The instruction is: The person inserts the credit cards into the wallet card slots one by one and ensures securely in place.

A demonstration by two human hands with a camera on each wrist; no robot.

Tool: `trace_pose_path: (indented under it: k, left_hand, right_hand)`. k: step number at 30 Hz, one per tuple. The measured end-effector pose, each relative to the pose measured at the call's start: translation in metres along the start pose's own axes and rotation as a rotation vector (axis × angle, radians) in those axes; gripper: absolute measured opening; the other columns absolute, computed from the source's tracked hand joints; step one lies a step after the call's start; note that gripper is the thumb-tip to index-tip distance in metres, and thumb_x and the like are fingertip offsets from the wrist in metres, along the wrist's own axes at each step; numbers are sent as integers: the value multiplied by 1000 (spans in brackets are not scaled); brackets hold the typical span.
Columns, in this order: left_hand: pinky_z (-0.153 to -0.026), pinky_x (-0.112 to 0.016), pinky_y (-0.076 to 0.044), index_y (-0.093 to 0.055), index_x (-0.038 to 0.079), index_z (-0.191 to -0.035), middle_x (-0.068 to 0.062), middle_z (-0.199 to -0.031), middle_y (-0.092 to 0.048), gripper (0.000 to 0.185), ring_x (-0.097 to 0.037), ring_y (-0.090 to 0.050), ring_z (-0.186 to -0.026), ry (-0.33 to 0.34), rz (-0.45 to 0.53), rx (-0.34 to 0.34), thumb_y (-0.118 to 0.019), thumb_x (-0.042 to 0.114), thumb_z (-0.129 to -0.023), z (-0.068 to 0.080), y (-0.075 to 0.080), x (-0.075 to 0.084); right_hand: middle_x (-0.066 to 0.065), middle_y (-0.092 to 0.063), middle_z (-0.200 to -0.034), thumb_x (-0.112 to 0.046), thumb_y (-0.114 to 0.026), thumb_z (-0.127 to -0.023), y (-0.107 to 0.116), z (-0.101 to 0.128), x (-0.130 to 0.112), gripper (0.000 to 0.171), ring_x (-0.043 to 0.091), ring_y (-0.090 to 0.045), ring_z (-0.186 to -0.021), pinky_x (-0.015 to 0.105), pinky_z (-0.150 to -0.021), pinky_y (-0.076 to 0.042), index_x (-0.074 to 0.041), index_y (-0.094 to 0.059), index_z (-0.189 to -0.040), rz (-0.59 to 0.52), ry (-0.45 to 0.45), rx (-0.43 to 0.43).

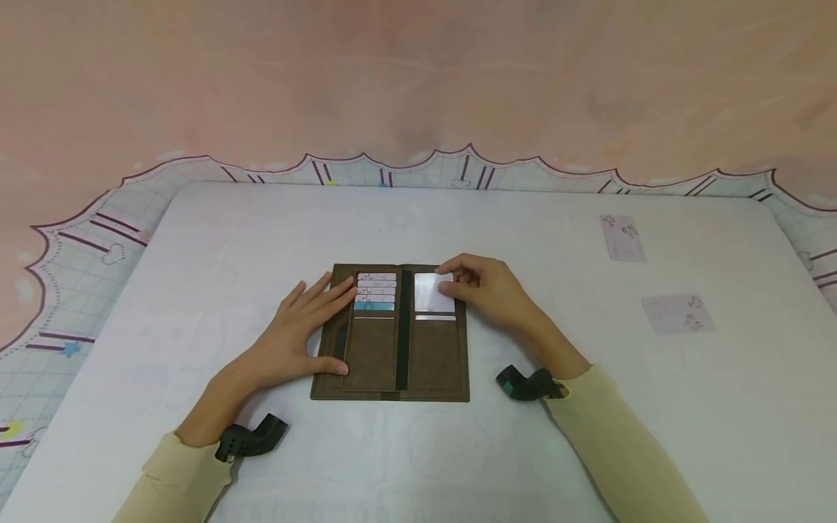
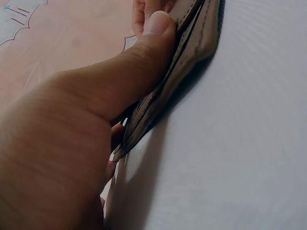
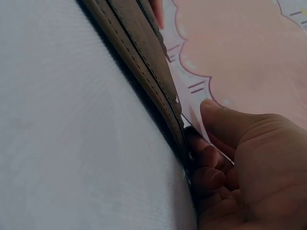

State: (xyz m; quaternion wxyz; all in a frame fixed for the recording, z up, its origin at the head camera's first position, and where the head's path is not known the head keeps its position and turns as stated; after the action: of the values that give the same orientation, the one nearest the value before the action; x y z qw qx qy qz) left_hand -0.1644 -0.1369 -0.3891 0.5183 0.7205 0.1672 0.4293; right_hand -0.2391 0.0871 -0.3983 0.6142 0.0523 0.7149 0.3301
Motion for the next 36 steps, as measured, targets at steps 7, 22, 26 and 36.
trace_pose_path:
  k: [7,22,26,36]
  left_hand:
    - [-113,-54,0,-28,14,-152,-7,-157,-24,109,-33,-8,-144,-2,5,2,-82,51,-65,0,1,1]
    - [-113,-54,0,-28,15,-152,-6,-157,-24,109,-33,-8,-144,-5,2,5,-82,51,-65,0,0,0]
    - [-113,-54,0,-27,16,-152,-6,-157,-24,109,-33,-8,-144,-1,-2,4,-82,52,-65,0,0,0]
    - [-113,-53,0,-27,17,-152,-6,-157,-24,110,-32,-8,-145,13,-6,-5,-82,53,-65,-1,-1,-2]
  right_hand:
    - [0,-55,-79,-24,-69,-90,-1,1,0,12,17,-48,-72,31,-62,-39,-17,-72,-99,17,-5,0]
    - [-4,-60,-83,-23,-68,-90,-1,1,-6,9,15,-51,-76,31,-67,-42,-17,-72,-86,24,55,-18]
    - [-4,-60,-85,-23,-70,-89,-2,2,-9,9,14,-51,-77,31,-67,-41,-17,-72,-84,21,79,-23]
    - [-3,-59,-92,-23,-72,-88,-3,2,-8,9,15,-52,-84,32,-71,-41,-15,-75,-84,2,100,-32]
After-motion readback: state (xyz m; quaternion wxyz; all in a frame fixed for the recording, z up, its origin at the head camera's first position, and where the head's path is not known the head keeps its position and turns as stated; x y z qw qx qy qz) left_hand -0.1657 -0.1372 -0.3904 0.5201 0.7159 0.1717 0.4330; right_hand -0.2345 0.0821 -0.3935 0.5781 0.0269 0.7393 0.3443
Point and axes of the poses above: each hand's wrist, its own z-axis away from the middle knuckle, its own y-axis out of the back of the hand, x = y × z, the point moved 10 cm from there along -z, towards the middle knuckle
